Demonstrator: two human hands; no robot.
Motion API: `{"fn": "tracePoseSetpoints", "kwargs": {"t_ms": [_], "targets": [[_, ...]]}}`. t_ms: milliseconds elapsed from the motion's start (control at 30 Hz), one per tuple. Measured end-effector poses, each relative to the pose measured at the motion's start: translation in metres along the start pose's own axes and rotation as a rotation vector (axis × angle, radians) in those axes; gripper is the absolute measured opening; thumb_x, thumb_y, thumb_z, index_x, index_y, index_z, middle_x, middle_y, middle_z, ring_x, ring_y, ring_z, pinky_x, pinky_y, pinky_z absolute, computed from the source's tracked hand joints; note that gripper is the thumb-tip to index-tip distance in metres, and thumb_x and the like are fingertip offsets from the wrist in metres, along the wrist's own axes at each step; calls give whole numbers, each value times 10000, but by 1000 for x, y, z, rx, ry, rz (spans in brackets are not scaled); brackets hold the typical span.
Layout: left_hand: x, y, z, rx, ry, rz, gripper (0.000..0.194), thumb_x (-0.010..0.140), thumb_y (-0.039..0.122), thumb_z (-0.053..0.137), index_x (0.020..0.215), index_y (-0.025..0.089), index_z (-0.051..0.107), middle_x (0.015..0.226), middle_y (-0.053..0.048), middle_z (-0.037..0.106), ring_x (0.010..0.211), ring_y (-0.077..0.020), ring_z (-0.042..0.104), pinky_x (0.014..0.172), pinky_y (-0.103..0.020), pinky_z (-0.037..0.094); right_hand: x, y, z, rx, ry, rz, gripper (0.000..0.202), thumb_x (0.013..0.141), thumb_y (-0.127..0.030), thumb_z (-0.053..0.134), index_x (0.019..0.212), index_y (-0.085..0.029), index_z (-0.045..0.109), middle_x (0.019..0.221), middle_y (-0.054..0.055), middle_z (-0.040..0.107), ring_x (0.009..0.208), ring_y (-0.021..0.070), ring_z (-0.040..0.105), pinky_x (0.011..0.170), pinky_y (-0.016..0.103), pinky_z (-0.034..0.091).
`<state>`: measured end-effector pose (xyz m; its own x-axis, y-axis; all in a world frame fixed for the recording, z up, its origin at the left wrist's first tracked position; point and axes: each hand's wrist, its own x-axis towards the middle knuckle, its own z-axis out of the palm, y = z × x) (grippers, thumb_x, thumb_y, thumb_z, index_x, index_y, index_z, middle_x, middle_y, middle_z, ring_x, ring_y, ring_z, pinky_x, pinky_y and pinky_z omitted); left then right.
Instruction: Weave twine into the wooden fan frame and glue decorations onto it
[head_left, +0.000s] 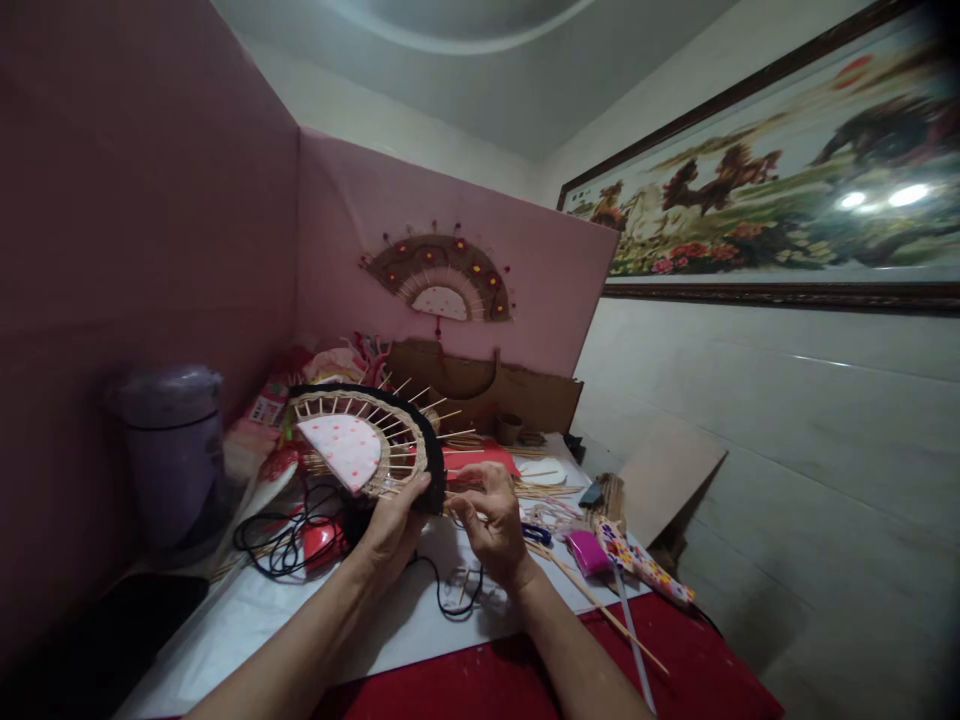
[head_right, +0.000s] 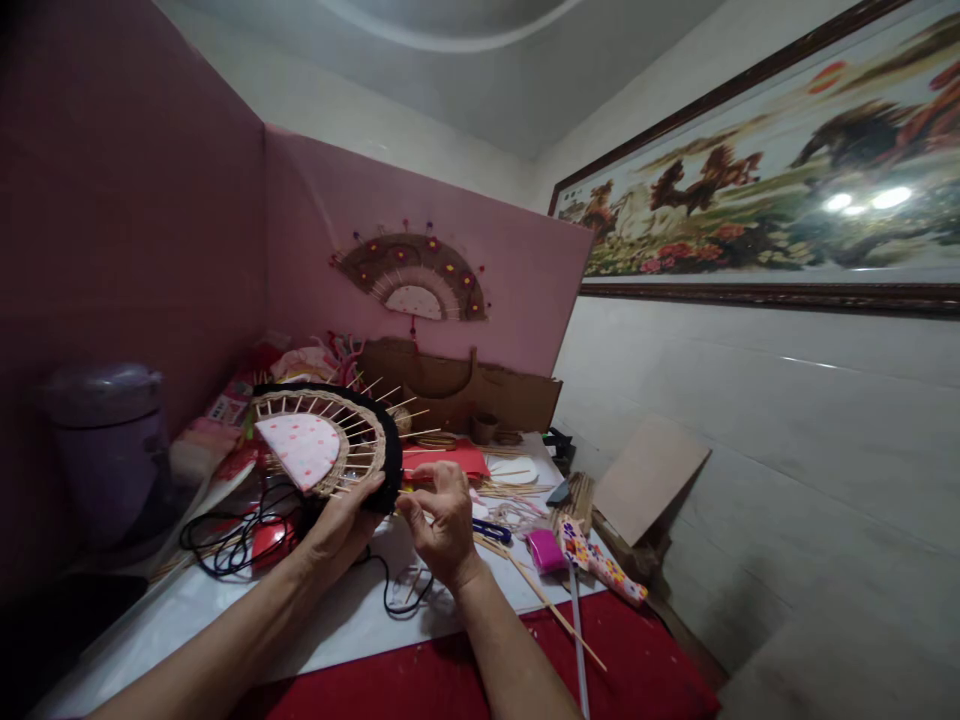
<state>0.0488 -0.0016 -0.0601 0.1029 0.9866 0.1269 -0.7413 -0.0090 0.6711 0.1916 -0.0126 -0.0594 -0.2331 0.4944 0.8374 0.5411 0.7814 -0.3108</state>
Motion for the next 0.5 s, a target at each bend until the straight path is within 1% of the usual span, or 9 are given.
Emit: {"fn": "tracePoseSetpoints", "kwargs": {"t_ms": [200,367,500], "targets": [[1,0,-1,-2,7,-14,273,560,235,812,771,100,705,711,-51,704,633,-141,622,617,-225,509,0,-2,-2,64,18,-42,364,920,-391,459,732,-222,721,972,63,602,952,211,482,843,388,351],[2,-3,-6,17,26,-10,260,587,245,794,771,88,697,706,-50,693,619,-137,611,604,-230,503,0,-2,0,78,-33,-68,417,920,-453,438,705,-225,713,927,56,620,902,206,482,821,392,337],[3,-3,-6,2,54,-8,283,560,234,806,773,85,694,717,-50,694,620,-137,609,606,-235,502,1,-1,0,71,-34,-72,420,920,-457,436,711,-222,715,915,56,622,895,205,478,817,391,330]]}}
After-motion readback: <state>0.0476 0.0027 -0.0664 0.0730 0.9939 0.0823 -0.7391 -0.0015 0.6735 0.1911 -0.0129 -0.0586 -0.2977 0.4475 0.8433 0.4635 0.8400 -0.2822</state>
